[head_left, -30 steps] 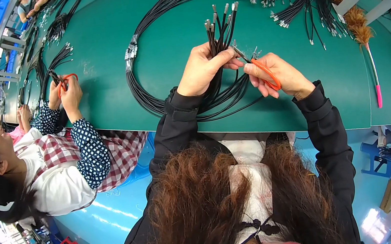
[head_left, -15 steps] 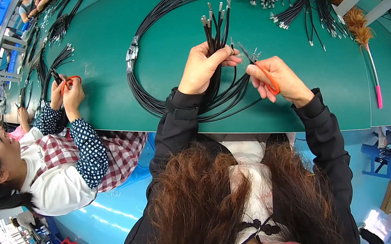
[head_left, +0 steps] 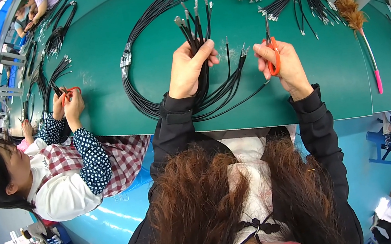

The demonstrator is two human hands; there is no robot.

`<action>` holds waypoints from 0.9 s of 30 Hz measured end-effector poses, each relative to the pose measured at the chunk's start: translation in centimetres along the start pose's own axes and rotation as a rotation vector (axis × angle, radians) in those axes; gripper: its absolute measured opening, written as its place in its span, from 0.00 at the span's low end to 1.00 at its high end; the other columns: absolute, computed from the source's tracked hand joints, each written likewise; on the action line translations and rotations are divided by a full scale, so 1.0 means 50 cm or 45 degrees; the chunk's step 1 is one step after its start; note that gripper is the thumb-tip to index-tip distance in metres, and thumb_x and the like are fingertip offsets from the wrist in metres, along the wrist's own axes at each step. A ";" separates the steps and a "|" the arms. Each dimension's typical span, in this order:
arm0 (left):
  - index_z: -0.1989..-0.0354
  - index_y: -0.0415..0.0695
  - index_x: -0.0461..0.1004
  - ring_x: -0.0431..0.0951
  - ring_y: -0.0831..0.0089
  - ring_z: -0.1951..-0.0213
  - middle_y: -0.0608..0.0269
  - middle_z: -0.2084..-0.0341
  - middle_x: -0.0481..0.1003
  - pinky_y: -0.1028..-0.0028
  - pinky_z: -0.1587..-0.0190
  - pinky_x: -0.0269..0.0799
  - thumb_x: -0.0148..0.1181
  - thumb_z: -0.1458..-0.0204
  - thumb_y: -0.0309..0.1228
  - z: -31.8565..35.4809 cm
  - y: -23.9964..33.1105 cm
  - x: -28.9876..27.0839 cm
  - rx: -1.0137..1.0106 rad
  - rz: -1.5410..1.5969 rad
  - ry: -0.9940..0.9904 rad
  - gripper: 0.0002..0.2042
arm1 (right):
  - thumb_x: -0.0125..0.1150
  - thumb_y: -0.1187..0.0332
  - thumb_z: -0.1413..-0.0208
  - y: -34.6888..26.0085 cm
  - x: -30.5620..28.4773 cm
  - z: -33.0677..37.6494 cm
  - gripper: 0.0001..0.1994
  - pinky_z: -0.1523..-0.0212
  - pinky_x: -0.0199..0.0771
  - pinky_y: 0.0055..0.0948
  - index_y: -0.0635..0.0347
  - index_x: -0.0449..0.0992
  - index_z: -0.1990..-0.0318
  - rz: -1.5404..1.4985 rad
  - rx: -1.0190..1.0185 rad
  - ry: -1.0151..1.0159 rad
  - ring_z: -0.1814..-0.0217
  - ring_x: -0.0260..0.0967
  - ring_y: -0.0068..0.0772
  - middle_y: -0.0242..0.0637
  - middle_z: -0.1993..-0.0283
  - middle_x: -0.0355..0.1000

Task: The person holds a bundle of black cables and uses orange shears to snip the ends of the individual wires. After trimming the wires, they set the shears down and pick up a single cable from the bundle.

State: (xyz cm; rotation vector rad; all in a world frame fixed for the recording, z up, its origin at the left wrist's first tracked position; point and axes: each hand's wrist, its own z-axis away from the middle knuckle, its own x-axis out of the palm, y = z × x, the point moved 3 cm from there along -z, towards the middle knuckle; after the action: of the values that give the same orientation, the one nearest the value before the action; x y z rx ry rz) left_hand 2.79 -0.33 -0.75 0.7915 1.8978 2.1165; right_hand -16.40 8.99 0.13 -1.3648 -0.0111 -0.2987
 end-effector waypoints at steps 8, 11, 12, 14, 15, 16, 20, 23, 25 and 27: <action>0.65 0.36 0.72 0.74 0.78 0.74 0.61 0.74 0.76 0.80 0.69 0.68 0.55 0.44 0.29 0.026 0.023 0.020 0.043 0.026 0.001 0.07 | 0.59 0.68 0.45 -0.015 0.059 0.003 0.09 0.85 0.60 0.14 0.66 0.75 0.63 -0.173 -0.174 0.061 0.86 0.62 0.16 0.33 0.78 0.71; 0.64 0.36 0.72 0.74 0.77 0.73 0.60 0.73 0.76 0.80 0.68 0.68 0.55 0.44 0.29 0.028 0.023 0.027 0.054 0.017 -0.047 0.07 | 0.60 0.69 0.45 -0.015 0.088 0.000 0.09 0.85 0.61 0.14 0.67 0.75 0.62 -0.211 -0.237 0.074 0.86 0.62 0.16 0.32 0.78 0.71; 0.64 0.36 0.73 0.74 0.77 0.72 0.60 0.72 0.76 0.79 0.68 0.68 0.54 0.43 0.29 0.032 0.022 0.027 0.052 0.010 -0.060 0.08 | 0.60 0.69 0.45 -0.016 0.098 -0.002 0.09 0.85 0.61 0.14 0.67 0.75 0.62 -0.216 -0.241 0.074 0.86 0.62 0.16 0.32 0.78 0.71; 0.64 0.36 0.73 0.74 0.77 0.71 0.59 0.71 0.76 0.79 0.67 0.68 0.54 0.43 0.29 0.037 0.018 0.030 0.052 0.002 -0.076 0.08 | 0.60 0.69 0.46 -0.022 0.114 -0.010 0.09 0.85 0.61 0.14 0.67 0.75 0.62 -0.279 -0.330 0.080 0.85 0.62 0.16 0.32 0.79 0.70; 0.64 0.36 0.73 0.75 0.77 0.71 0.59 0.71 0.76 0.79 0.67 0.69 0.54 0.43 0.28 0.040 0.017 0.035 0.058 0.005 -0.093 0.07 | 0.61 0.70 0.46 -0.027 0.117 -0.011 0.09 0.85 0.61 0.14 0.66 0.75 0.63 -0.308 -0.376 0.083 0.85 0.63 0.16 0.32 0.79 0.70; 0.63 0.36 0.72 0.76 0.76 0.72 0.59 0.71 0.77 0.79 0.67 0.70 0.54 0.44 0.27 0.041 0.017 0.039 0.064 0.009 -0.109 0.06 | 0.61 0.70 0.46 -0.029 0.117 -0.010 0.09 0.85 0.61 0.14 0.66 0.75 0.63 -0.307 -0.381 0.084 0.85 0.63 0.16 0.32 0.79 0.70; 0.63 0.36 0.72 0.74 0.78 0.73 0.61 0.71 0.76 0.80 0.69 0.69 0.55 0.44 0.27 0.046 0.030 0.034 0.134 0.060 0.002 0.06 | 0.61 0.70 0.47 -0.033 0.122 -0.013 0.08 0.86 0.60 0.14 0.66 0.74 0.64 -0.384 -0.374 -0.026 0.85 0.63 0.16 0.31 0.80 0.69; 0.62 0.36 0.73 0.71 0.79 0.74 0.64 0.72 0.74 0.80 0.70 0.66 0.55 0.45 0.27 0.046 0.044 0.016 0.143 0.102 0.053 0.07 | 0.62 0.71 0.48 -0.020 0.101 -0.007 0.06 0.87 0.59 0.14 0.64 0.73 0.66 -0.321 -0.171 -0.093 0.87 0.62 0.17 0.30 0.82 0.68; 0.61 0.34 0.72 0.67 0.81 0.75 0.68 0.74 0.71 0.79 0.71 0.62 0.55 0.45 0.26 0.042 0.058 0.007 0.099 0.127 -0.010 0.08 | 0.62 0.70 0.48 -0.024 0.089 0.001 0.07 0.87 0.60 0.14 0.64 0.73 0.67 -0.267 -0.142 -0.154 0.87 0.62 0.17 0.30 0.82 0.68; 0.61 0.34 0.73 0.65 0.81 0.76 0.69 0.75 0.69 0.79 0.72 0.61 0.55 0.45 0.26 0.046 0.067 0.021 0.089 0.096 -0.034 0.08 | 0.63 0.69 0.48 -0.034 0.082 0.009 0.08 0.87 0.60 0.14 0.64 0.73 0.68 -0.166 -0.096 -0.260 0.88 0.62 0.16 0.29 0.82 0.68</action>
State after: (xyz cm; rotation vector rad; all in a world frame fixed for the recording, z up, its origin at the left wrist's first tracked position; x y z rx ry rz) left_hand 3.75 1.61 2.84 0.9153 1.9677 2.0814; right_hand -12.74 8.31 2.59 -1.4679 -0.2619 -0.2700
